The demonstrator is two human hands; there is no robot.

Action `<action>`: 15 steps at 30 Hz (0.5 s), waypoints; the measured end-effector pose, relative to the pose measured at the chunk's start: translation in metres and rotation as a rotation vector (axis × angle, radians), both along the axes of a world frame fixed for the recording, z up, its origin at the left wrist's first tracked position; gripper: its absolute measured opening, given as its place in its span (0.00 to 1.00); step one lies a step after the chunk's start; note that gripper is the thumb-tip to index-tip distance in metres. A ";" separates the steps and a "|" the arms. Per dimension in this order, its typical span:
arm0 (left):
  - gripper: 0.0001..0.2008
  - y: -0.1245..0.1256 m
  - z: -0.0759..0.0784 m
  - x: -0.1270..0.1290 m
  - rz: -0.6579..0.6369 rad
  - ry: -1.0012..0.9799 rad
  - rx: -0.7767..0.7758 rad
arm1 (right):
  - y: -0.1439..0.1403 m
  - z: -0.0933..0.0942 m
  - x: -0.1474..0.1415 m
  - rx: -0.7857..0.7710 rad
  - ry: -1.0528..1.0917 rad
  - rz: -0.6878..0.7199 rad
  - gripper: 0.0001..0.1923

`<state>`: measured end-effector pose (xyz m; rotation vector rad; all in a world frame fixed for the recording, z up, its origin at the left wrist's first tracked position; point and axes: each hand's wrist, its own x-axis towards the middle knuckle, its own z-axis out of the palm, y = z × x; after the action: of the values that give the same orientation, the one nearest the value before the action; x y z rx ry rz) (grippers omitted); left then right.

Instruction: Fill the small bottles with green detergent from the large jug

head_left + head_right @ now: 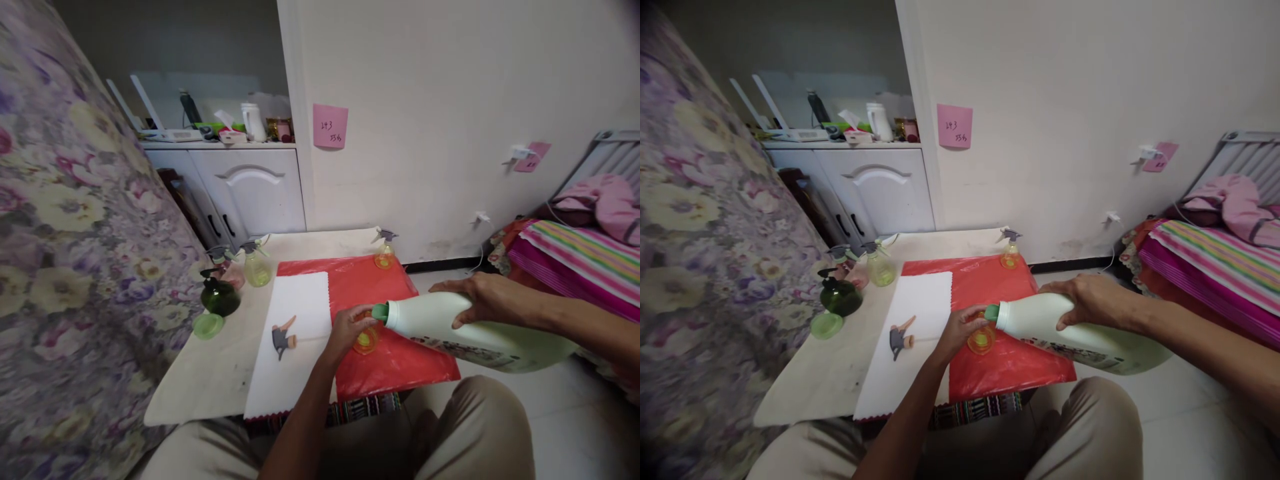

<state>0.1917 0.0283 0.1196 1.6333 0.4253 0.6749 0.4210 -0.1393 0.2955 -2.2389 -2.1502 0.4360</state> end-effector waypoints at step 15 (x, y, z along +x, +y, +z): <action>0.16 -0.003 0.004 0.000 0.011 0.010 -0.016 | -0.004 -0.011 0.007 0.011 0.001 0.005 0.31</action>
<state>0.1916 0.0256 0.1235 1.6205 0.4459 0.6702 0.4278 -0.1436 0.2842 -2.2282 -2.1524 0.4241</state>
